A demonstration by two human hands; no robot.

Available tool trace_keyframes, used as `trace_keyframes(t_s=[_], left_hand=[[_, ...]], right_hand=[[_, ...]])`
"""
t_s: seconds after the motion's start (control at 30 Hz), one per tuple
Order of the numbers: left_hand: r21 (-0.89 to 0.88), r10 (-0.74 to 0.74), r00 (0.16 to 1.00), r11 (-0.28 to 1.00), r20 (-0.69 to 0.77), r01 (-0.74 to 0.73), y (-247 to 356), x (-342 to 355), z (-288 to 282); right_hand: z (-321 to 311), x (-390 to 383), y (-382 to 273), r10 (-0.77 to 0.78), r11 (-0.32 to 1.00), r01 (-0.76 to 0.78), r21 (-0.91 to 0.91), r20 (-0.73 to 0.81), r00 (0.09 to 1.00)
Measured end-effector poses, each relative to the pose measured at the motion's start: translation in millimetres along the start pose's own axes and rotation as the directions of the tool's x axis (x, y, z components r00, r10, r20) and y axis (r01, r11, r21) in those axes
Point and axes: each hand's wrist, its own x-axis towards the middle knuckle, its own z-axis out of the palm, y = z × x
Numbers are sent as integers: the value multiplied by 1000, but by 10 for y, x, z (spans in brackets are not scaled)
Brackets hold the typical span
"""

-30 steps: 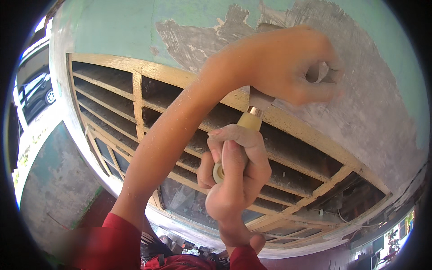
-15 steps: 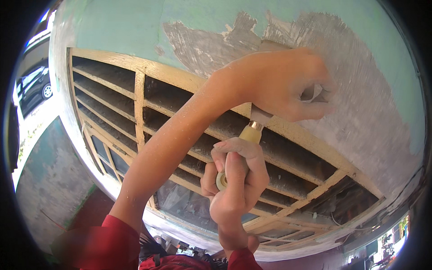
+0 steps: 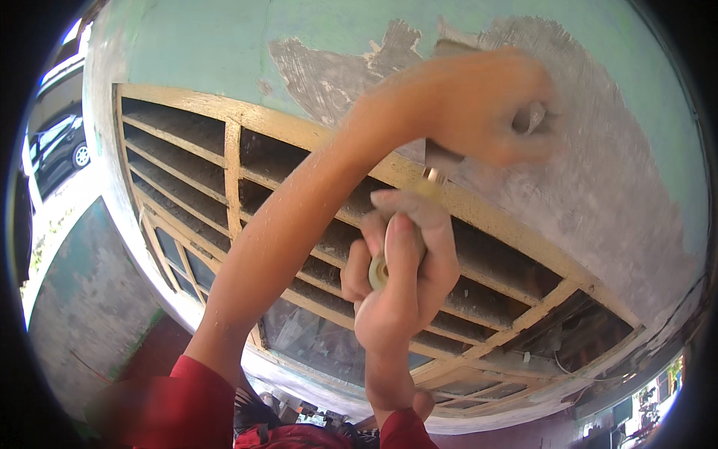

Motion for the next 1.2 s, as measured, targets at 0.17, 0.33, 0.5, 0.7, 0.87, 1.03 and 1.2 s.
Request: trace_keyframes(t_s=[0.17, 0.33, 0.5, 0.7, 0.87, 1.03, 1.2], left_hand=[[-90, -116, 985, 988, 125, 128, 143, -60, -20], [29, -153, 978, 988, 142, 150, 141, 7, -71], [36, 114, 993, 993, -19, -113, -42, -90, 172], [25, 60, 998, 998, -10, -60, -26, -17, 49], [38, 84, 996, 996, 16, -85, -45, -117, 171], [88, 211, 970, 976, -124, -201, -138, -2, 102], [11, 100, 995, 995, -17, -100, -62, -141, 162]], right_hand=[[-117, -122, 47, -6, 997, 6, -82, 2, 1000], [-104, -15, 59, -6, 1000, 6, -18, 0, 1000], [-161, -147, 138, -22, 998, 23, -67, 12, 1000], [-55, -15, 112, -10, 1000, 11, -12, 34, 999], [-174, -132, 158, -6, 999, 9, -42, 69, 998], [-88, -24, 102, 5, 999, -4, -35, 34, 999], [-166, -174, 158, -1, 999, 6, -48, 89, 996]])
